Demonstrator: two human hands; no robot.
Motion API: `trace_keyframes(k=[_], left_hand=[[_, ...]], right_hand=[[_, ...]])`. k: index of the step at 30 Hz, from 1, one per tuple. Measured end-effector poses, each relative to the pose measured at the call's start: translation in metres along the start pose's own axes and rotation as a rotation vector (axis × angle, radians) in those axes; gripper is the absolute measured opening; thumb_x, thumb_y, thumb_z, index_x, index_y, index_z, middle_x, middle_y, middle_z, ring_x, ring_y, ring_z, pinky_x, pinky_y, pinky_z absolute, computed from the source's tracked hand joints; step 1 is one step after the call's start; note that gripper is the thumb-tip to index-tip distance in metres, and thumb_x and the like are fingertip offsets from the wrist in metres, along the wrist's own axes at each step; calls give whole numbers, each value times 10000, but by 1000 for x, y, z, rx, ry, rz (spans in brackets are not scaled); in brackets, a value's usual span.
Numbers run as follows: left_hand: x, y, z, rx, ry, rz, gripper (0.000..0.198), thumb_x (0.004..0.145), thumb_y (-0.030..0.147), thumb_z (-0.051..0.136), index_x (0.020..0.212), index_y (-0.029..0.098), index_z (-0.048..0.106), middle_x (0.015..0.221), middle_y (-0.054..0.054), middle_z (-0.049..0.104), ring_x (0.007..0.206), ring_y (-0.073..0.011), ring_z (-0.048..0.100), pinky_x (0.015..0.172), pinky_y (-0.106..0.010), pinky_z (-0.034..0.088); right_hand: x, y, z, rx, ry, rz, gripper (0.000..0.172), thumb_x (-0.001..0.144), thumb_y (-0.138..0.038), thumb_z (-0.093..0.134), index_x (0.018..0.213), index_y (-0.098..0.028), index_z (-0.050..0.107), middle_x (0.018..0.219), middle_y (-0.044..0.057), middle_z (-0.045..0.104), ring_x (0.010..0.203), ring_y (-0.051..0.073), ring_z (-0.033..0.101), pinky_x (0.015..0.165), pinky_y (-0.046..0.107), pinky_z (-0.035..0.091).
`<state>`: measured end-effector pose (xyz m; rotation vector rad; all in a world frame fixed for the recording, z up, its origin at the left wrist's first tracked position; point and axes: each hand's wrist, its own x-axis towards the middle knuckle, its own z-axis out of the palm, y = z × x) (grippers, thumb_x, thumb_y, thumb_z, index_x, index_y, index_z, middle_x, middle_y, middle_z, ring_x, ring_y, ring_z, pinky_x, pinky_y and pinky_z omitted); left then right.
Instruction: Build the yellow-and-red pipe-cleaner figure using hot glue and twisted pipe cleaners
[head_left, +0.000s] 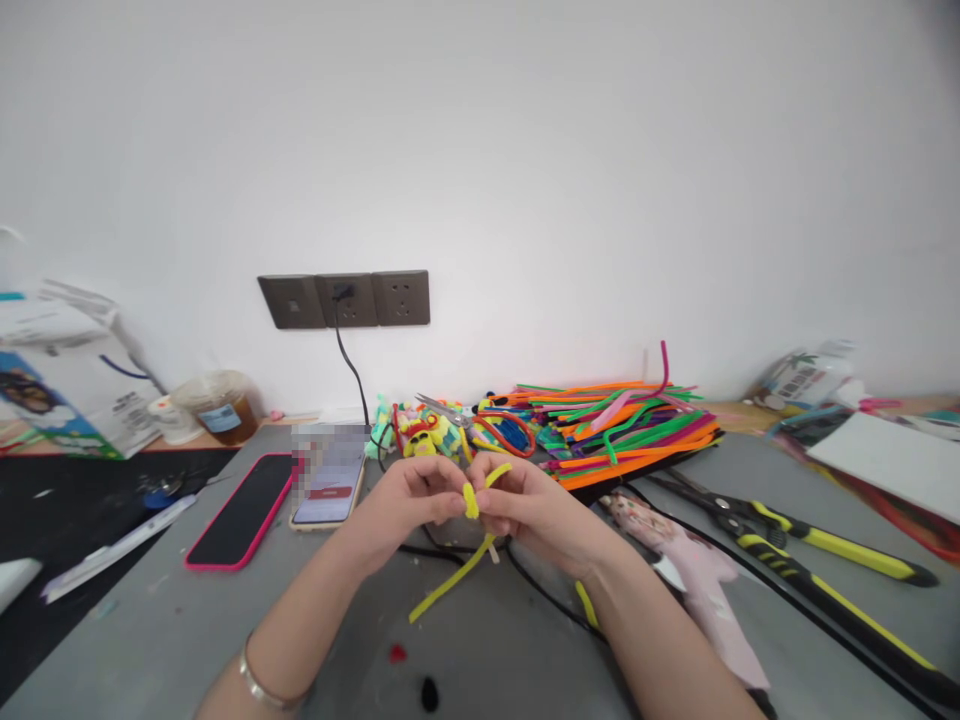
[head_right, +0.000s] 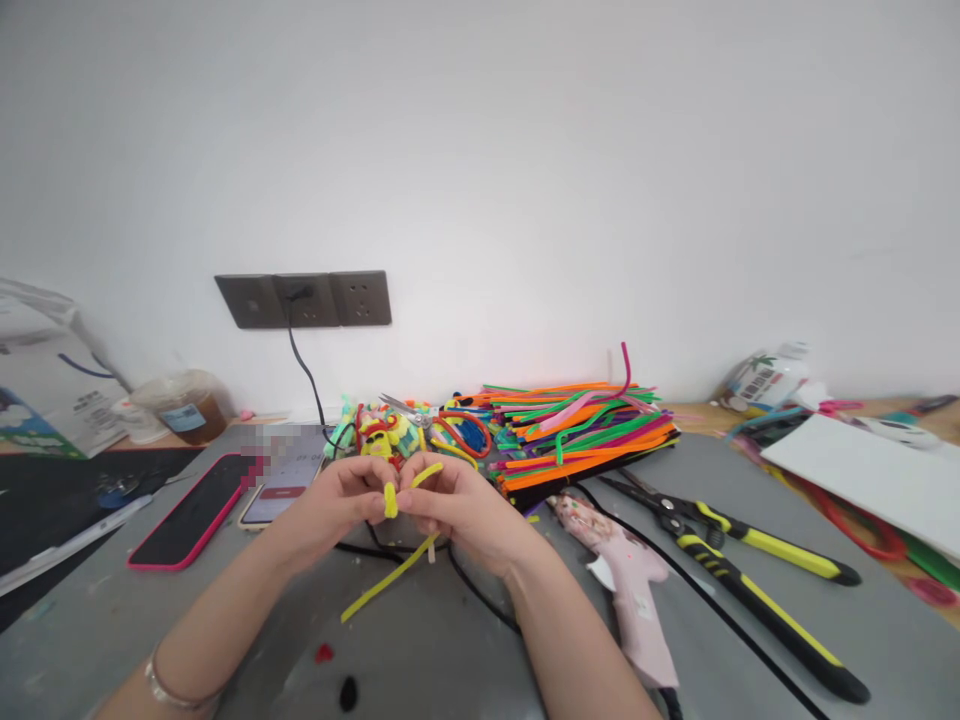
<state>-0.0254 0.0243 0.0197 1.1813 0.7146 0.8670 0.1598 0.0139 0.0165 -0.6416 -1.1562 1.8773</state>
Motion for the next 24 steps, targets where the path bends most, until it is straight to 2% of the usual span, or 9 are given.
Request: trace_keyframes(k=[6, 11, 18, 24], left_hand=[[2, 0, 1, -53, 107, -14, 366, 647, 456, 863, 737, 151, 683, 622, 10, 611, 559, -78, 497, 541, -205, 344], [4, -1, -1, 87, 177, -31, 399, 613, 455, 872, 808, 152, 700, 627, 6, 630, 544, -85, 473, 538, -222, 336], [3, 5, 1, 306, 145, -22, 384, 670, 497, 797, 651, 128, 690, 596, 2, 580, 534, -79, 384, 528, -232, 277], [2, 7, 3, 338, 131, -13, 359, 720, 481, 760, 662, 133, 695, 606, 4, 569, 556, -86, 377, 545, -235, 270]], right_hand=[[3, -1, 0, -79, 118, -94, 360, 672, -398, 866, 725, -180, 585, 529, -92, 454, 483, 59, 337, 502, 231, 214], [5, 1, -2, -215, 211, -146, 364, 675, -421, 859, 713, -184, 586, 550, -84, 465, 503, 72, 348, 506, 237, 244], [6, 0, -3, -324, 246, -171, 393, 653, -457, 861, 679, -182, 580, 556, -77, 481, 500, 75, 365, 496, 236, 267], [6, -2, -1, -313, 218, -173, 389, 668, -484, 843, 660, -190, 589, 521, -73, 487, 485, 80, 378, 487, 237, 303]])
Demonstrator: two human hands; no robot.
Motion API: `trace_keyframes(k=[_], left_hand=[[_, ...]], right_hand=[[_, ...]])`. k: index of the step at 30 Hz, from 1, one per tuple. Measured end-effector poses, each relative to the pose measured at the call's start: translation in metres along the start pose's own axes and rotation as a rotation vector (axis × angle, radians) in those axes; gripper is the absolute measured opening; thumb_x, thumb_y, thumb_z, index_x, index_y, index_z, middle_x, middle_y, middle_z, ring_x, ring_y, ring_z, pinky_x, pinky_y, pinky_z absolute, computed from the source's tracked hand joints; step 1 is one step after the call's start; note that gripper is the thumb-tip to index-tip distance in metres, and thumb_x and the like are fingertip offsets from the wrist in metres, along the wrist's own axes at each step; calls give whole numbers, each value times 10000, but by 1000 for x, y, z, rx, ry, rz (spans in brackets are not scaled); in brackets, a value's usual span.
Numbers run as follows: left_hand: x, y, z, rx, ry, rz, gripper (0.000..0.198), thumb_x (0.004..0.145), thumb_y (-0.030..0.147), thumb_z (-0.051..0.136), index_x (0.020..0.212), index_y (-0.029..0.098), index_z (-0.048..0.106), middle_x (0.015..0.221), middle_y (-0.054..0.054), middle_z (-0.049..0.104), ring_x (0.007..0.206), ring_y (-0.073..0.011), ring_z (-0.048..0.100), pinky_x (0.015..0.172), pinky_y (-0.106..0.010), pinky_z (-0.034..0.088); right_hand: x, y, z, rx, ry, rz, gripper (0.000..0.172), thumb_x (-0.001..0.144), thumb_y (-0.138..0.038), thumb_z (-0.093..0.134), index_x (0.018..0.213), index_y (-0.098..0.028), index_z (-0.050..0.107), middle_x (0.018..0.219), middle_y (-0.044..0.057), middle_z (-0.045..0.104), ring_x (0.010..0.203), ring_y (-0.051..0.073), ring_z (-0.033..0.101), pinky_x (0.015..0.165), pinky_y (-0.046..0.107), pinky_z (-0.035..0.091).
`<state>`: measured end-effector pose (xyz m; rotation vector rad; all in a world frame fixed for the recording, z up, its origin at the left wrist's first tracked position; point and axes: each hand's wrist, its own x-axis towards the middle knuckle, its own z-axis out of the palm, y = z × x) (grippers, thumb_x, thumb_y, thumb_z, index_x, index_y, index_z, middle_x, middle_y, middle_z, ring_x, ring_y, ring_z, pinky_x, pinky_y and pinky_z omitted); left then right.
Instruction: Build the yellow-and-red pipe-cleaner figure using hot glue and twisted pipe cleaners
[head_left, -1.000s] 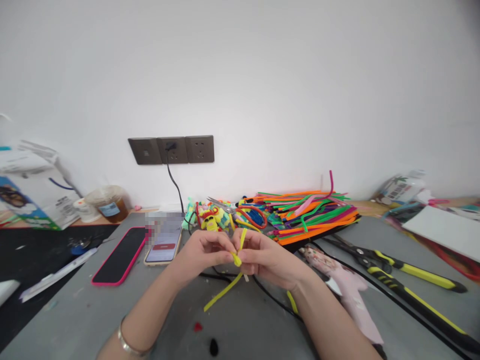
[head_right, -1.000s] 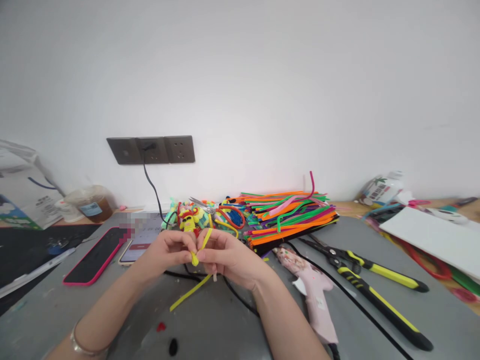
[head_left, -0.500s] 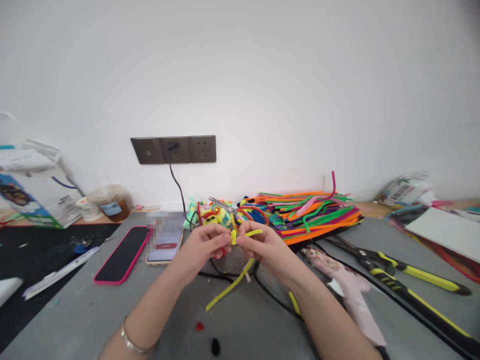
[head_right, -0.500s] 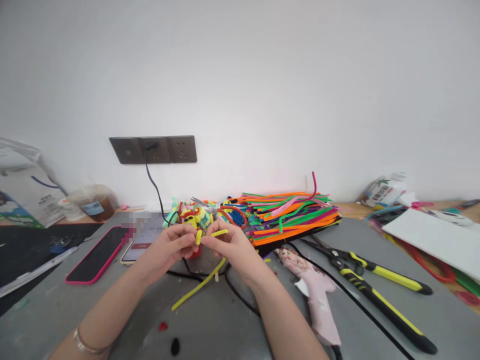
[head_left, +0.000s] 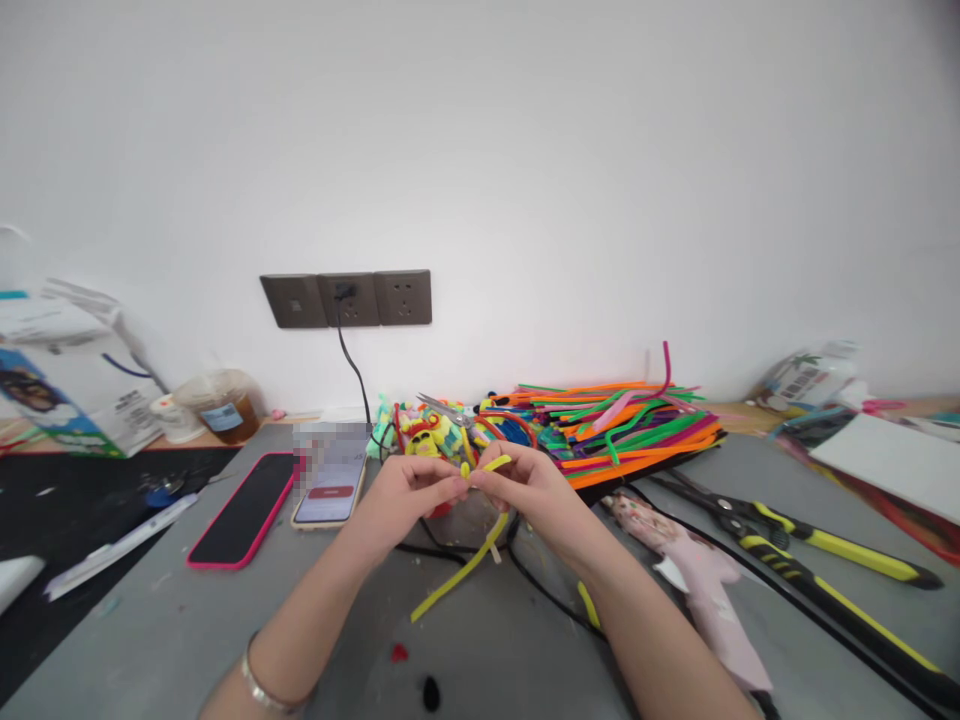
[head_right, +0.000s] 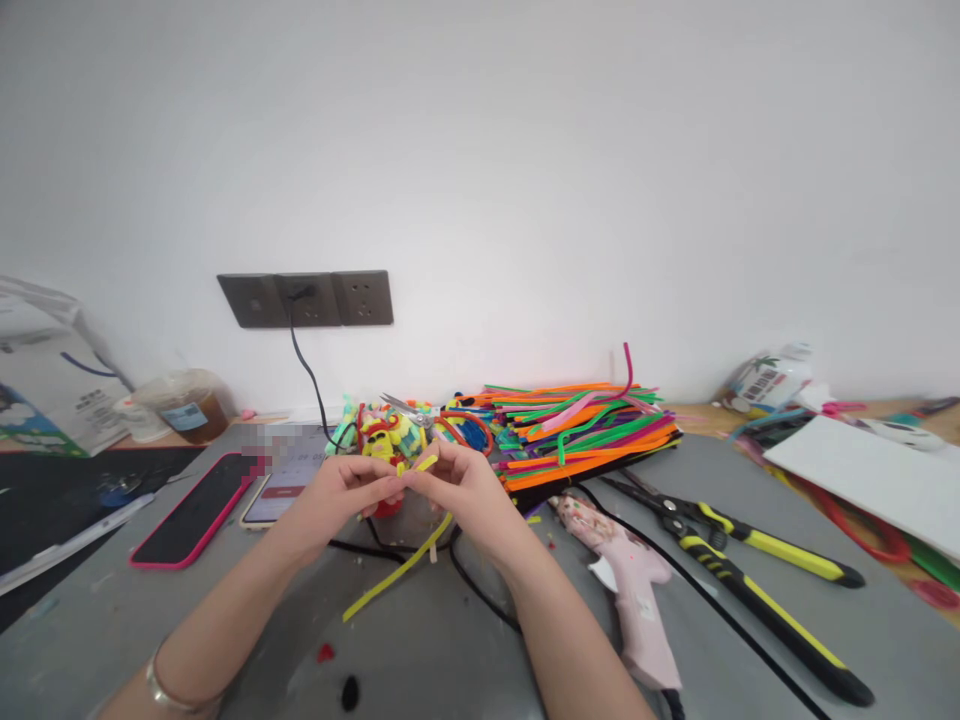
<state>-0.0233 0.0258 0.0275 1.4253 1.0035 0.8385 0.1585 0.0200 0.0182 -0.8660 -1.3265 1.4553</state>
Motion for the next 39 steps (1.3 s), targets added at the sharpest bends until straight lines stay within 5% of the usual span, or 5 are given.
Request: trace_keyframes(k=[9, 22, 27, 33, 39], left_hand=[[0, -3, -3, 0, -39, -10, 382, 730, 510, 746, 726, 130, 706, 662, -3, 589, 566, -83, 397, 545, -236, 284], [1, -7, 2, -125, 32, -57, 427, 657, 514, 818, 811, 148, 663, 643, 26, 545, 579, -85, 442, 518, -218, 297], [0, -5, 1, -69, -24, -24, 423, 698, 540, 777, 742, 132, 673, 650, 19, 533, 564, -74, 376, 517, -226, 259], [-3, -1, 0, -29, -99, 4, 401, 701, 524, 784, 668, 142, 666, 639, 29, 495, 568, -77, 367, 527, -231, 268], [-8, -2, -1, -169, -299, -91, 399, 681, 495, 818, 645, 135, 651, 588, 44, 443, 526, -56, 300, 511, -237, 213]], right_hand=[[1, 2, -3, 39, -23, -34, 324, 731, -458, 811, 718, -193, 625, 632, -27, 613, 526, 100, 525, 540, 253, 417], [1, 1, -2, 34, -29, -27, 346, 735, -471, 808, 703, -194, 603, 648, -13, 637, 559, 110, 537, 567, 257, 431], [1, 2, -3, 21, -32, -29, 343, 740, -486, 799, 716, -197, 615, 655, -10, 623, 576, 117, 526, 567, 258, 412], [0, 2, -3, 19, -8, -44, 409, 682, -494, 841, 665, -189, 569, 609, -58, 478, 552, 88, 366, 528, 239, 297], [-3, 1, -1, 98, -146, -63, 369, 666, -438, 870, 680, -193, 594, 658, -40, 546, 632, 117, 472, 625, 253, 378]])
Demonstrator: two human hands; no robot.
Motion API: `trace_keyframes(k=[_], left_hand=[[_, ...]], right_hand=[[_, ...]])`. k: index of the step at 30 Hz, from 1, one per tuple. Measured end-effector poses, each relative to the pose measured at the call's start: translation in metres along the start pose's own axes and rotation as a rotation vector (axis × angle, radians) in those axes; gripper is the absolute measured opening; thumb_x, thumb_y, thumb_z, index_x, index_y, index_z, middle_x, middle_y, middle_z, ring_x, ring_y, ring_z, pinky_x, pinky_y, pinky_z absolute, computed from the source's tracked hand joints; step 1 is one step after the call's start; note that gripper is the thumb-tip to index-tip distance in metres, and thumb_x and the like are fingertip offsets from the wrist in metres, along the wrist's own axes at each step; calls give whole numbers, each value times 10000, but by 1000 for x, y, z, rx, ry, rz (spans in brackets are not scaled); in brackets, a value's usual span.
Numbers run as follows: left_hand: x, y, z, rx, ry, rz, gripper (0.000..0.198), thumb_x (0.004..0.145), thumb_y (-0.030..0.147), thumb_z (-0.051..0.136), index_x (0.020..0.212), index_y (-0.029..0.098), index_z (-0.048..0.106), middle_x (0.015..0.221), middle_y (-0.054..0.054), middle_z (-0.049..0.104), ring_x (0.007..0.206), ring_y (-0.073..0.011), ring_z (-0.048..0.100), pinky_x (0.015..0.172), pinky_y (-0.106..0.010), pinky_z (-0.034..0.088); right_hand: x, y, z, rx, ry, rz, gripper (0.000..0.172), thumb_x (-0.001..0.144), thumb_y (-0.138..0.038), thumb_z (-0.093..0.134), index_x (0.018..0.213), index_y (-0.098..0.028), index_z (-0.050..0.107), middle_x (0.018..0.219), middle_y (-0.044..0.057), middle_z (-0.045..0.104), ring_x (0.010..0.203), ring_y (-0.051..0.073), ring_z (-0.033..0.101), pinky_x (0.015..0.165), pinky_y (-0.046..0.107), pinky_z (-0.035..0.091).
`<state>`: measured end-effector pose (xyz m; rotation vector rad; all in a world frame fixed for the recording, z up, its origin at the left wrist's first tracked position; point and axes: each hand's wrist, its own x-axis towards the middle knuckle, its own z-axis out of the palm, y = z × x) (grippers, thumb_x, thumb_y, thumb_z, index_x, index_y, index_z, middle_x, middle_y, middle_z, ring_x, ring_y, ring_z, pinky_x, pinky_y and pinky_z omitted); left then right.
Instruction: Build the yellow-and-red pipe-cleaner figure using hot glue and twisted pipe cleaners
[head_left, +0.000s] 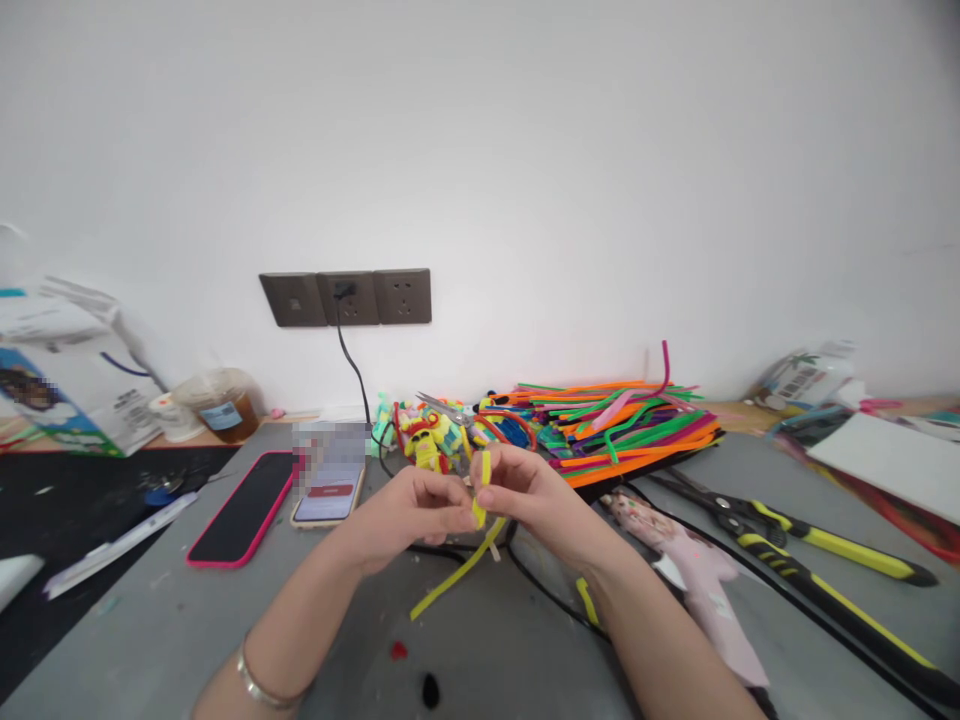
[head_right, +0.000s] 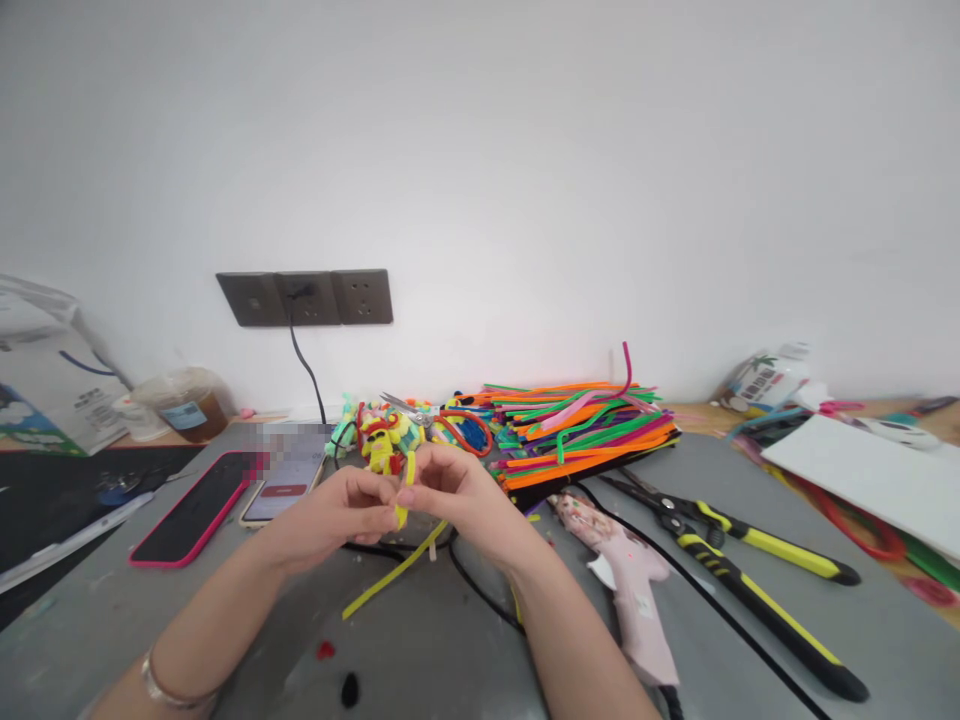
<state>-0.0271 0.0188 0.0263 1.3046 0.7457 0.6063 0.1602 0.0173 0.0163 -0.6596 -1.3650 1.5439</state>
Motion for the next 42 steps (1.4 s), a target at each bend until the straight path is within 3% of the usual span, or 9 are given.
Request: trace_keyframes(k=[3, 6, 12, 17, 24, 33, 42], left_hand=[[-2, 1, 1, -43, -74, -48, 418, 649, 500, 842, 643, 127, 654, 577, 41, 453, 508, -50, 300, 508, -245, 198], [-1, 1, 2, -68, -61, -74, 428, 640, 503, 848, 640, 122, 653, 582, 32, 478, 493, -44, 311, 500, -244, 201], [5, 0, 1, 33, 205, 35, 387, 671, 503, 812, 754, 137, 718, 642, 20, 522, 547, -69, 372, 521, -233, 257], [6, -1, 3, 214, 288, 163, 265, 702, 387, 799, 694, 143, 696, 656, 13, 558, 643, -107, 436, 617, -251, 322], [5, -3, -2, 298, 286, 277, 215, 777, 327, 756, 660, 157, 696, 698, -5, 593, 700, -133, 500, 673, -266, 371], [1, 0, 4, 479, 248, 447, 62, 792, 211, 751, 732, 199, 758, 806, 0, 658, 708, -114, 506, 667, -249, 369], [4, -1, 2, 501, 293, 396, 93, 795, 234, 747, 720, 178, 746, 745, 5, 622, 658, -106, 482, 603, -236, 361]], right_hand=[[-1, -3, 1, -16, -70, 2, 362, 667, -467, 860, 660, -192, 625, 655, -25, 580, 641, 132, 504, 651, 275, 412], [-1, -5, 2, -39, -75, 11, 384, 680, -499, 840, 630, -188, 620, 618, -26, 568, 605, 129, 494, 629, 278, 414], [6, 3, -1, -138, 180, -43, 449, 658, -541, 834, 604, -196, 552, 611, -35, 518, 598, 119, 423, 586, 260, 350], [7, 6, 0, -186, 191, -47, 469, 665, -556, 825, 596, -192, 538, 603, -43, 479, 594, 113, 391, 577, 262, 310], [4, 4, 1, -136, 161, 29, 449, 752, -593, 744, 641, -183, 598, 548, -53, 477, 507, 89, 367, 524, 263, 275], [0, 4, -1, 123, 46, 206, 438, 634, -477, 879, 721, -189, 561, 600, -72, 518, 498, 61, 370, 510, 223, 246], [1, 3, -2, 76, 114, 73, 409, 665, -459, 868, 676, -188, 561, 581, -73, 484, 527, 75, 357, 533, 242, 245]])
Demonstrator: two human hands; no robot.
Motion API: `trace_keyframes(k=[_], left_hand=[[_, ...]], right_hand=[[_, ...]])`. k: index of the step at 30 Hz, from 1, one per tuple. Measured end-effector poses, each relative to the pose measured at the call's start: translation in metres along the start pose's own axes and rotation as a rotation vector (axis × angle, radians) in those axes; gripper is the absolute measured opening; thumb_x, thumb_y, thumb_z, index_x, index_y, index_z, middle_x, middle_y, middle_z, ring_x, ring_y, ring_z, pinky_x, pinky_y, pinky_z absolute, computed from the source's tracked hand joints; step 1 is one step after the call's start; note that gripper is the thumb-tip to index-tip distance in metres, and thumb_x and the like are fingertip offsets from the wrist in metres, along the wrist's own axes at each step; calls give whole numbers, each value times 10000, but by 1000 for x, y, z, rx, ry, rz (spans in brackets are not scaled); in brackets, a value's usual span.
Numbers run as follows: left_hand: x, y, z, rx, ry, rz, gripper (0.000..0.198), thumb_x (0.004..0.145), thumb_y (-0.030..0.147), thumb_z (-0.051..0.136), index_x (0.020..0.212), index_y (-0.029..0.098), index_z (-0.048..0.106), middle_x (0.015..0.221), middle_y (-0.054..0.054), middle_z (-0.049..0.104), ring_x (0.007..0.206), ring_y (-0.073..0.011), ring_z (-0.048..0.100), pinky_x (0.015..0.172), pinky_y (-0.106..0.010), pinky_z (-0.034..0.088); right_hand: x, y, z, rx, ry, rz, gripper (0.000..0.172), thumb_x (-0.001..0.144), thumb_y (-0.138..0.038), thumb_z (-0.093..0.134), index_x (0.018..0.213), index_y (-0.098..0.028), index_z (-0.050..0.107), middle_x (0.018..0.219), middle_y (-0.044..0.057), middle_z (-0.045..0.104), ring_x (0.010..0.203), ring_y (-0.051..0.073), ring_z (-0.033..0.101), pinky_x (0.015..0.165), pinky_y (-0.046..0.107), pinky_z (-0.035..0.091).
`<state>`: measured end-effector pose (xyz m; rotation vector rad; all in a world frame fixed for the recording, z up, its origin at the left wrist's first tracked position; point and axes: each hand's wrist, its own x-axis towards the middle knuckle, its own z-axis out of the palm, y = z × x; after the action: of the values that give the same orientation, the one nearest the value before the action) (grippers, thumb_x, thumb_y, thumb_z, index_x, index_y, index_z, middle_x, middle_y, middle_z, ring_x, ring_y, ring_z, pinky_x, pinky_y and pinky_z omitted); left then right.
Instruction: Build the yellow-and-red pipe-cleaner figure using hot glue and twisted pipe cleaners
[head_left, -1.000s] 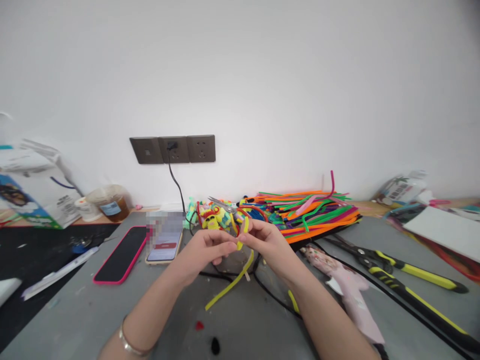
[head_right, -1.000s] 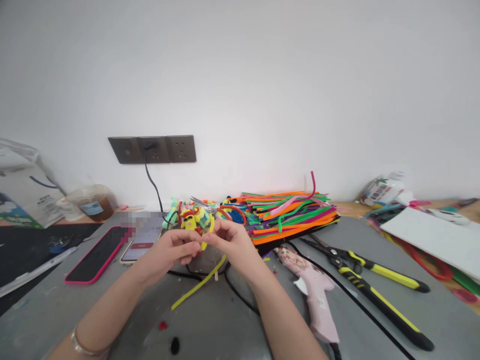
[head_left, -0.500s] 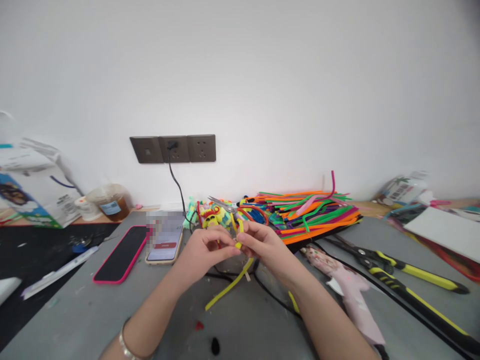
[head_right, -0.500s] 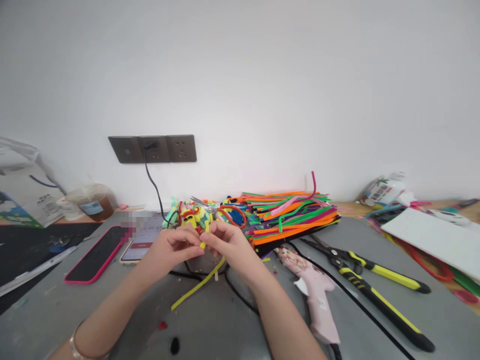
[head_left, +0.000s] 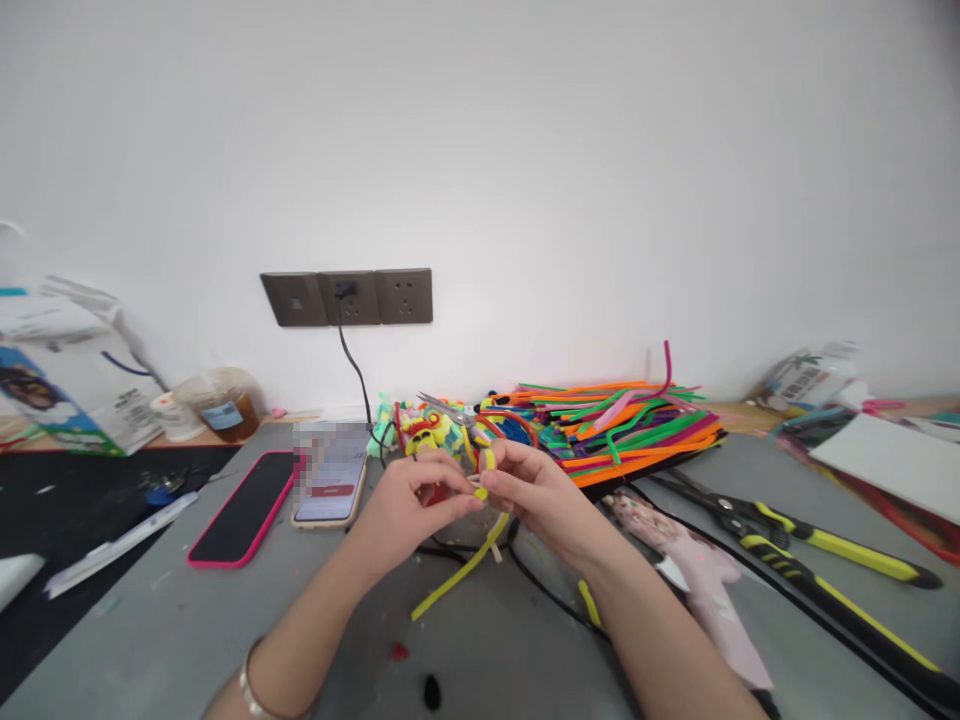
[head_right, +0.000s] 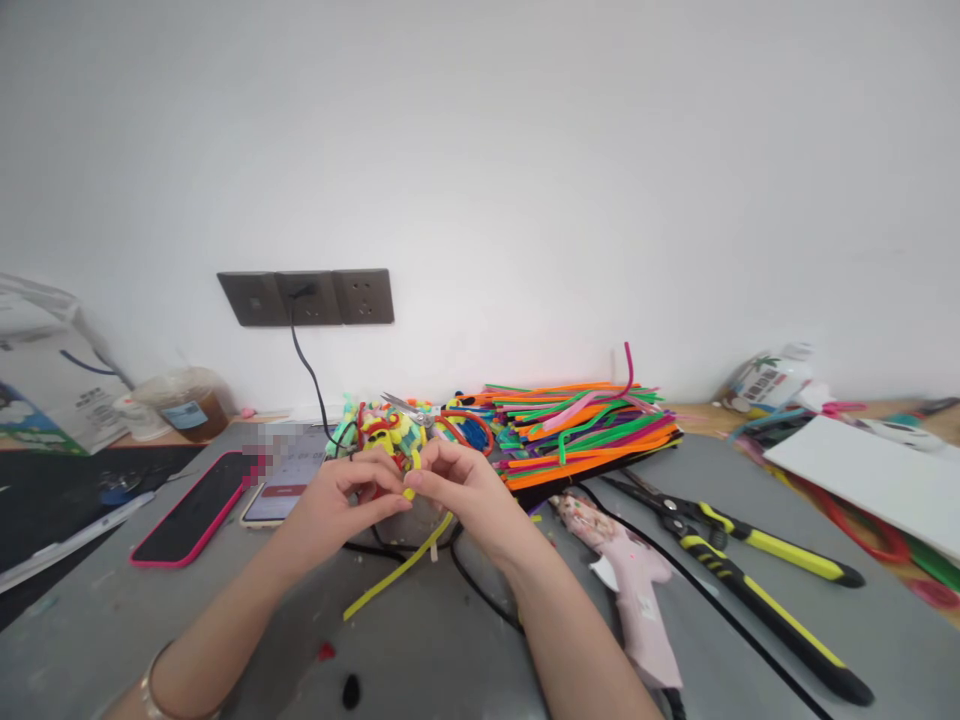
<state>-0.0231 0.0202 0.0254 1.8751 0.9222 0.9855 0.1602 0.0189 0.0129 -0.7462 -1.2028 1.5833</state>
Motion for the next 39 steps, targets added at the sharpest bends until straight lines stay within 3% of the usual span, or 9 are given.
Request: trace_keyframes(k=[9, 20, 25, 34, 39], left_hand=[[-1, 4, -1, 46, -14, 127, 86, 804, 177, 744, 718, 175, 735, 781, -4, 654, 724, -119, 567, 696, -237, 440], [-3, -3, 2, 192, 115, 546, 44, 865, 161, 691, 841, 182, 721, 858, -41, 655, 805, -136, 615, 742, -252, 501], [-2, -2, 3, 271, 170, 659, 72, 877, 182, 686, 807, 191, 700, 825, -27, 653, 805, -138, 602, 782, -286, 492], [-1, 0, 2, 317, 258, 657, 70, 859, 226, 713, 800, 188, 718, 790, -12, 561, 743, -121, 584, 677, -248, 505], [-3, 1, 3, 301, 310, 533, 71, 823, 207, 746, 885, 205, 713, 862, -17, 587, 800, -132, 602, 712, -248, 502]], right_hand=[[1, 2, 1, 13, -40, -1, 387, 702, -443, 853, 692, -185, 565, 598, -70, 497, 535, 72, 365, 530, 228, 256], [-6, -4, 3, 257, -148, 231, 386, 676, -375, 892, 773, -173, 577, 684, -61, 515, 550, 41, 392, 518, 166, 285], [-8, -4, 1, 283, -226, 290, 376, 709, -362, 877, 826, -188, 564, 682, -63, 528, 539, 42, 436, 513, 167, 299], [-4, 2, 0, 195, -211, 285, 434, 692, -486, 856, 735, -153, 582, 594, -59, 558, 430, 32, 456, 435, 167, 365], [-2, 0, 3, 237, -150, 235, 397, 654, -442, 889, 716, -151, 627, 578, -56, 599, 426, 26, 489, 438, 145, 399]])
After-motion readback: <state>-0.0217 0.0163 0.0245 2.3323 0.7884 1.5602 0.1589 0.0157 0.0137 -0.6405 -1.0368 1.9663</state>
